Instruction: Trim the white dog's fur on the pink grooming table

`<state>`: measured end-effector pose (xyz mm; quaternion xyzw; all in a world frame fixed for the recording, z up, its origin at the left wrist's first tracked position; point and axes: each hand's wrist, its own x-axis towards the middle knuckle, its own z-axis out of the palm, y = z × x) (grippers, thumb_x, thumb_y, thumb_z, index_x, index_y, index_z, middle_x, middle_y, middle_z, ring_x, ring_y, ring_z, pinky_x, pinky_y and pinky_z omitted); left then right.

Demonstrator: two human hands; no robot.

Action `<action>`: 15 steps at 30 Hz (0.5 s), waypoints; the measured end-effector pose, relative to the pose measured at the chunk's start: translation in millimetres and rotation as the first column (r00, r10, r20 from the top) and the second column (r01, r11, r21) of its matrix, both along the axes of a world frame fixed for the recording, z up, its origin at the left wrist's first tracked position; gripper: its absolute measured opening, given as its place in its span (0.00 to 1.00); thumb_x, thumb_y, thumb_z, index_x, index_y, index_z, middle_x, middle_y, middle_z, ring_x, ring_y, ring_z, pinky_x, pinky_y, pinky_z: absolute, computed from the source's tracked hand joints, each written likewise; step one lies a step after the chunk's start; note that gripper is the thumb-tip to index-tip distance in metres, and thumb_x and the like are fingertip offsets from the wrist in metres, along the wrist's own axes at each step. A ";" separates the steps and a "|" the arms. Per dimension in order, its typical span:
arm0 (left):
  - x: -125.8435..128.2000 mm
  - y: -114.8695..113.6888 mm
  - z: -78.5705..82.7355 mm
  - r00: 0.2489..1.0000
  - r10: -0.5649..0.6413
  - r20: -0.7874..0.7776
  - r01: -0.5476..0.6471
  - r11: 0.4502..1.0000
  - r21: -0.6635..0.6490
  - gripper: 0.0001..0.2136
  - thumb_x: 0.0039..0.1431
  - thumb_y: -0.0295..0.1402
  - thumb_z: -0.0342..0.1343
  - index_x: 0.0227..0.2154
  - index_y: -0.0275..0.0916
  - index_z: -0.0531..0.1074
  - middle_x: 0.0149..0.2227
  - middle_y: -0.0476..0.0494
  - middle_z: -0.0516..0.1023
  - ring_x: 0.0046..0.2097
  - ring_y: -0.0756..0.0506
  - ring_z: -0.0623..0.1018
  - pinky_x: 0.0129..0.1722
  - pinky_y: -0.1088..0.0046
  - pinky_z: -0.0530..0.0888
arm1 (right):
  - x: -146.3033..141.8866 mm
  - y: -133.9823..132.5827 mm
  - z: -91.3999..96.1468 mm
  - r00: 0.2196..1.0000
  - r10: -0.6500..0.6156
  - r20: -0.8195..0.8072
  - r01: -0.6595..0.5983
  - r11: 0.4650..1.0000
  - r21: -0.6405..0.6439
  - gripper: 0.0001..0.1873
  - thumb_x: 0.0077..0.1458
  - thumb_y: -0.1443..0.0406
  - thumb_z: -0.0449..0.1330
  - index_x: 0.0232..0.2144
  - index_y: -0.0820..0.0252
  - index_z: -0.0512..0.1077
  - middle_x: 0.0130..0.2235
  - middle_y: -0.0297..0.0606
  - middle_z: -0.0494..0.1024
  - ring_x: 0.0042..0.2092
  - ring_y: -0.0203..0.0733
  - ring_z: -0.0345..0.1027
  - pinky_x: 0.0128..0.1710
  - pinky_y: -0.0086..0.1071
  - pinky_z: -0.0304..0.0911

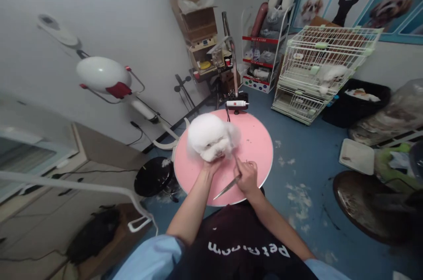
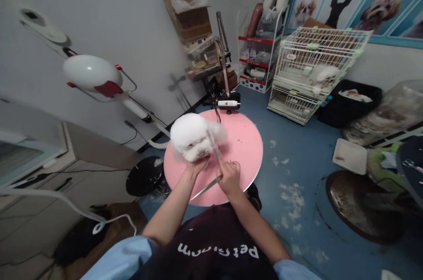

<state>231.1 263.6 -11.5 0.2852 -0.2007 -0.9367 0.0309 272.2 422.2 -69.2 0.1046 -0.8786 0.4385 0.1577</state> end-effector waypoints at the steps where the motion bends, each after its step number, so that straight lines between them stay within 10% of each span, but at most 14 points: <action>1: 0.1 0.0 0.8 0.999 0.011 0.032 -0.011 1.000 0.001 0.11 0.71 0.34 0.50 0.32 0.39 0.72 0.28 0.47 0.77 0.25 0.49 0.74 0.24 0.75 0.71 | 0.6 -2.4 -0.1 0.999 0.026 0.036 -0.024 0.999 -0.033 0.24 0.59 0.67 0.53 0.54 0.61 0.79 0.28 0.39 0.80 0.34 0.45 0.74 0.51 0.40 0.62; 6: -1.8 1.2 12.1 0.997 -0.050 0.065 0.051 0.999 -0.006 0.12 0.72 0.36 0.48 0.36 0.39 0.75 0.33 0.43 0.81 0.34 0.43 0.80 0.32 0.67 0.77 | -5.5 20.3 -22.0 0.770 -0.132 0.625 0.200 0.979 -0.041 0.24 0.65 0.64 0.48 0.55 0.68 0.76 0.40 0.51 0.85 0.42 0.49 0.79 0.41 0.34 0.68; 10: -1.5 3.6 19.2 0.998 0.053 0.040 -0.052 0.998 -0.033 0.13 0.73 0.36 0.47 0.34 0.42 0.75 0.32 0.48 0.81 0.32 0.46 0.78 0.32 0.71 0.76 | -12.5 61.5 -40.8 0.601 -0.155 0.784 0.126 0.987 0.098 0.20 0.66 0.59 0.52 0.35 0.66 0.79 0.36 0.56 0.83 0.44 0.53 0.79 0.42 0.37 0.69; 13: 0.1 2.3 16.1 0.994 0.108 0.023 -0.107 0.992 -0.066 0.10 0.71 0.36 0.51 0.34 0.43 0.75 0.33 0.48 0.81 0.34 0.46 0.78 0.33 0.71 0.76 | -14.7 72.4 -31.2 0.548 0.070 0.834 0.049 0.992 -0.115 0.12 0.61 0.59 0.59 0.33 0.63 0.75 0.30 0.46 0.81 0.38 0.48 0.79 0.37 0.35 0.70; 15: 1.1 -0.1 12.4 0.991 0.136 0.017 -0.134 0.988 -0.079 0.08 0.68 0.37 0.56 0.34 0.43 0.75 0.33 0.49 0.81 0.33 0.46 0.78 0.32 0.71 0.76 | -12.2 68.4 -13.3 0.469 0.387 0.794 -0.006 0.900 -0.435 0.12 0.53 0.62 0.65 0.39 0.61 0.73 0.31 0.39 0.81 0.34 0.43 0.78 0.35 0.33 0.71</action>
